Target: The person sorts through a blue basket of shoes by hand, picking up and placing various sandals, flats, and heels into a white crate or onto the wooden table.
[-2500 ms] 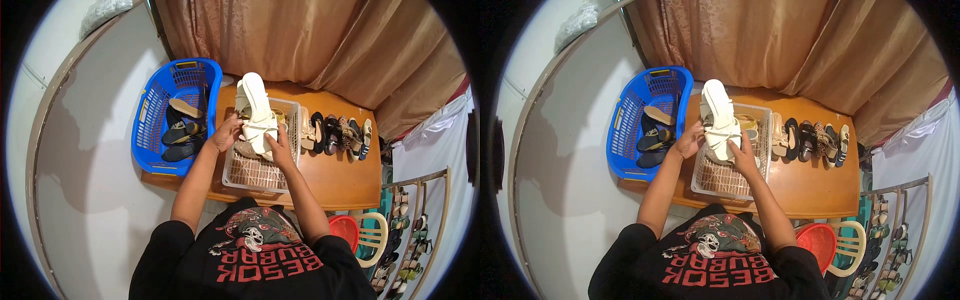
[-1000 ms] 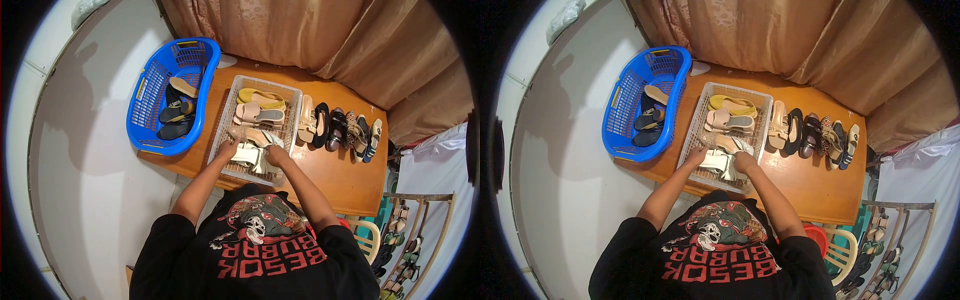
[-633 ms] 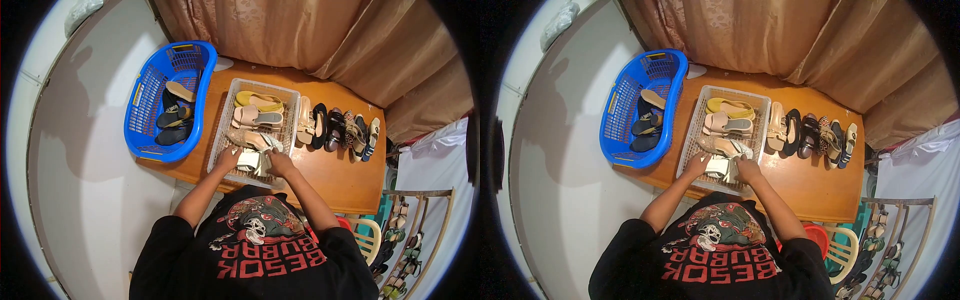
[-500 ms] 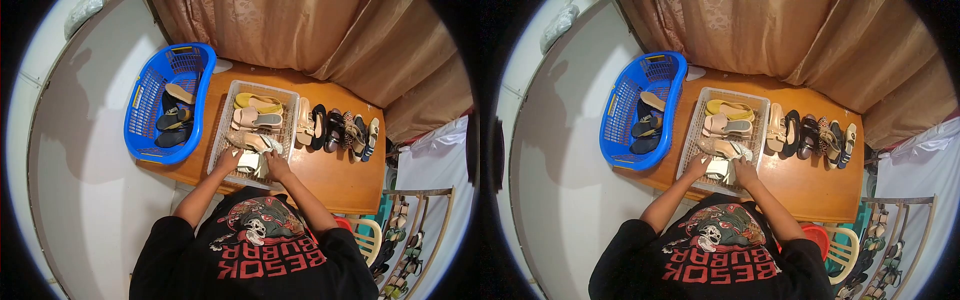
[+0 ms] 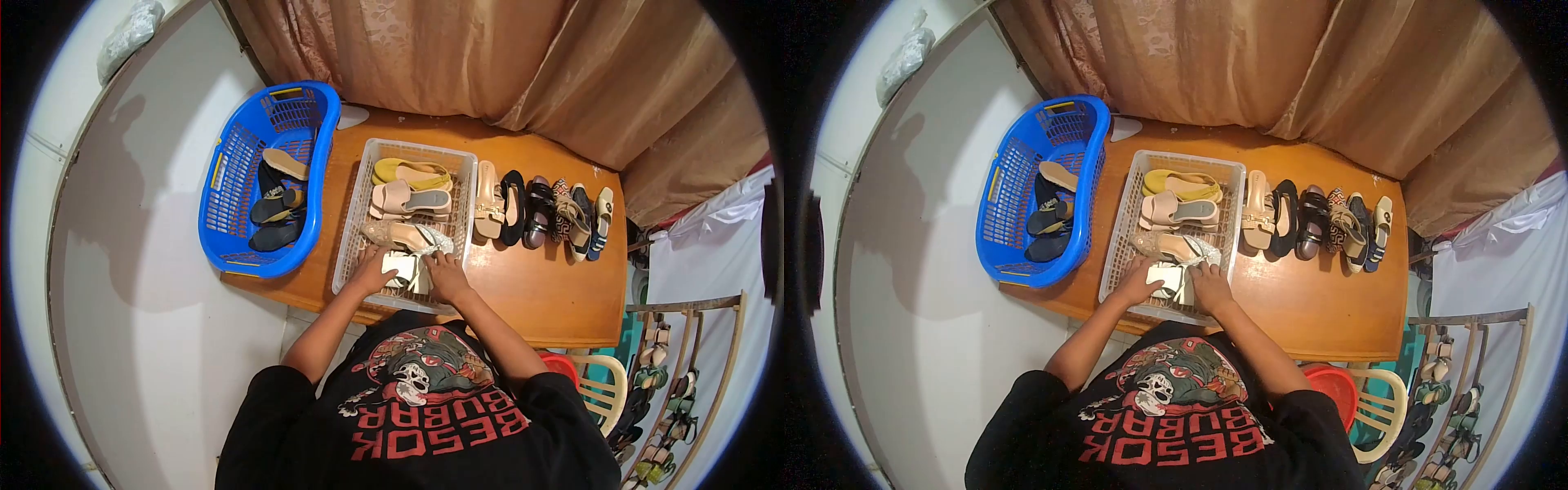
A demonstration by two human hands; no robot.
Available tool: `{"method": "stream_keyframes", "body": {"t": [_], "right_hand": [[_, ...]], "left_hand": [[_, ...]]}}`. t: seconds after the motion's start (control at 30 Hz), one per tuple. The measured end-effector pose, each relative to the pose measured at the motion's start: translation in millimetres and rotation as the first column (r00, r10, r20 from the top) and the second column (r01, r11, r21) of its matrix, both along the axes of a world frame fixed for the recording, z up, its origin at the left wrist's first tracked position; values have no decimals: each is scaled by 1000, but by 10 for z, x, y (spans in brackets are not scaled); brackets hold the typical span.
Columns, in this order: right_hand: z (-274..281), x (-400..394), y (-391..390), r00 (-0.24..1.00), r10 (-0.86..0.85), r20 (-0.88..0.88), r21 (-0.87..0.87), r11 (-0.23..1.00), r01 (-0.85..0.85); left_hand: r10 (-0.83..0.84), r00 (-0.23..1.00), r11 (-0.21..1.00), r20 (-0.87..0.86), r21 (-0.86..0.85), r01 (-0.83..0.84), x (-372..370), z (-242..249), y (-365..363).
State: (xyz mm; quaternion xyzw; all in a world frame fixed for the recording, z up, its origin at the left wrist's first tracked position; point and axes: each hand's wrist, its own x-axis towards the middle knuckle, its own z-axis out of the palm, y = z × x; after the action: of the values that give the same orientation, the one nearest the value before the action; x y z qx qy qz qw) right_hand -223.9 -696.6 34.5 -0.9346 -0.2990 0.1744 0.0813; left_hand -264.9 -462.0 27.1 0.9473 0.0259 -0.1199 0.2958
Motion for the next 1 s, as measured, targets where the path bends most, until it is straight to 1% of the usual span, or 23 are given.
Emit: {"method": "stream_keyframes", "body": {"t": [0.07, 0.17, 0.23, 0.3, 0.47, 0.5, 0.57, 0.6, 0.63, 0.7, 0.73, 0.9, 0.97, 1.0], "right_hand": [[15, -14, -11, 1000, 6, 25, 3, 1000, -6], [36, -12, -19, 1000, 16, 20, 6, 1000, -16], [40, -11, -9, 997, 57, 60, 11, 998, -58], [86, -15, -16, 999, 24, 24, -10, 1000, -24], [19, -59, -66, 989, 43, 144, 75, 996, -54], [48, -67, -73, 987, 64, 146, 77, 994, -76], [86, -80, -57, 986, 47, 157, 66, 996, -58], [102, -81, -52, 986, 51, 159, 56, 997, -60], [117, -102, -50, 987, 61, 148, 62, 996, -71], [166, -91, -45, 988, 56, 145, 57, 996, -65], [170, -81, -39, 990, 61, 125, 42, 997, -66], [243, -74, 31, 994, 51, 95, -2, 999, -51], [232, -74, 17, 989, 65, 135, 6, 998, -67], [186, -66, 6, 991, 66, 112, 9, 998, -67]], "left_hand": [[-33, 998, 999, -50, -38, 31, 2, -1, 12], [-45, 999, 998, -22, -32, 45, 17, -129, 24], [-20, 1000, 1000, -19, -9, 20, 17, -131, 32], [-63, 994, 996, -93, -65, 57, 55, -147, 56], [-27, 999, 995, -47, -101, 22, 19, -261, 45], [-6, 999, 995, -45, -98, 1, 10, -203, 33], [-1, 999, 997, -37, -82, -2, -34, -106, -6], [-3, 1000, 997, -10, -73, 2, -48, -72, -18], [9, 1000, 998, -22, -68, -10, -56, -59, -20], [36, 997, 988, -68, -145, -46, -18, -54, -21], [30, 999, 993, -36, -117, -35, 1, -107, -12], [43, 997, 990, -65, -128, -51, 31, -224, 12], [35, 999, 987, -40, -158, -41, 24, -290, 19], [38, 991, 986, -131, -157, -58, 21, -197, 3]]}}
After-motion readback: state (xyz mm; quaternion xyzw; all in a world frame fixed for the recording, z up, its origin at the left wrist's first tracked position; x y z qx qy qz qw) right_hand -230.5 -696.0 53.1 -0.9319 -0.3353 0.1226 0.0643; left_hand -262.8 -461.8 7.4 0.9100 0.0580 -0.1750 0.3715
